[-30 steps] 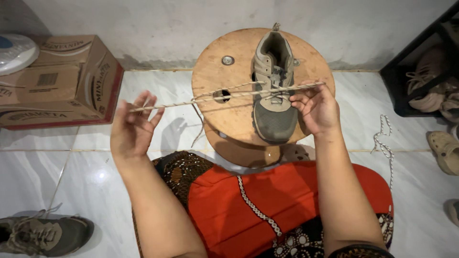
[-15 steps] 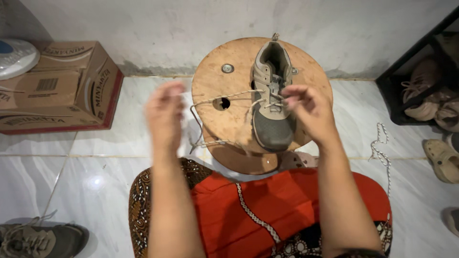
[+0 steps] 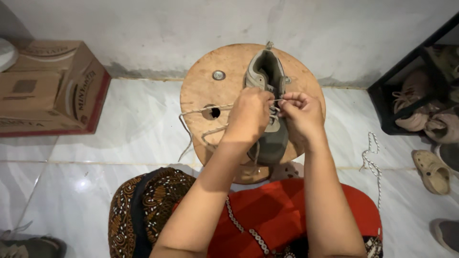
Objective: The person laces a gray sneaker by threading the laces through the eyelets and tying a knot. Then the person picks up a pink and white sneaker and begins lacing it in the same manner.
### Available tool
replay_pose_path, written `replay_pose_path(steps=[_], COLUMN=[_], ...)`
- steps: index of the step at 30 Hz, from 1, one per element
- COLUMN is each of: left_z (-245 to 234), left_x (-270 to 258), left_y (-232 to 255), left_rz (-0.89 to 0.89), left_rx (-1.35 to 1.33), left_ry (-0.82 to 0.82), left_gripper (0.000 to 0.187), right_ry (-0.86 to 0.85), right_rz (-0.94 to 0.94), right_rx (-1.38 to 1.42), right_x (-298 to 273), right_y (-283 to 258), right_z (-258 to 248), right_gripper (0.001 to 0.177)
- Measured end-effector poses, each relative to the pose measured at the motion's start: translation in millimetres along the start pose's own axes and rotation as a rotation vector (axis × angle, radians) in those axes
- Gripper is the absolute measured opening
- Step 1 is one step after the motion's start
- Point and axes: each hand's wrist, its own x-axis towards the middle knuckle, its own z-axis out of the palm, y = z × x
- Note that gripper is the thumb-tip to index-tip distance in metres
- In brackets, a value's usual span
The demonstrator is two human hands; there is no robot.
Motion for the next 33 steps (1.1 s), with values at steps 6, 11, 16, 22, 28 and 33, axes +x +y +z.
replay_pose_path(steps=[6,11,16,22,28,33], left_z=[15,19,26,28,32,30], left_x=[-2,0,0,5,12,15], left_y=[1,6,2,-8,-9,-8], left_rz=[-0.018,-0.025,-0.086,-0.089,-0.123,-0.061], left_rx=[0.145,0.276,0.227,0.102,0.168,0.175], left_ry=[-0.1,-0.144,-0.127,-0.143,-0.243,-0.192], left_gripper=[0.009,0.01,0.007,0.009,0.007,0.008], right_ry=[-0.092,-0.082,-0.088,-0.095,-0.093,-0.084], right_rz=[0.102,0.129,0.138,0.137,0.134,0.139], right_rx=[0.21,0.24,0.28,0.274,0.27,0.271], right_x=[-3,-1,-4,-2,-2,-3], right_y=[2,-2,0,1,4,2], right_z=[-15,-14,-16,-17,-18,-14], right_gripper=[0.021,0.02,0.02,0.02,0.02,0.021])
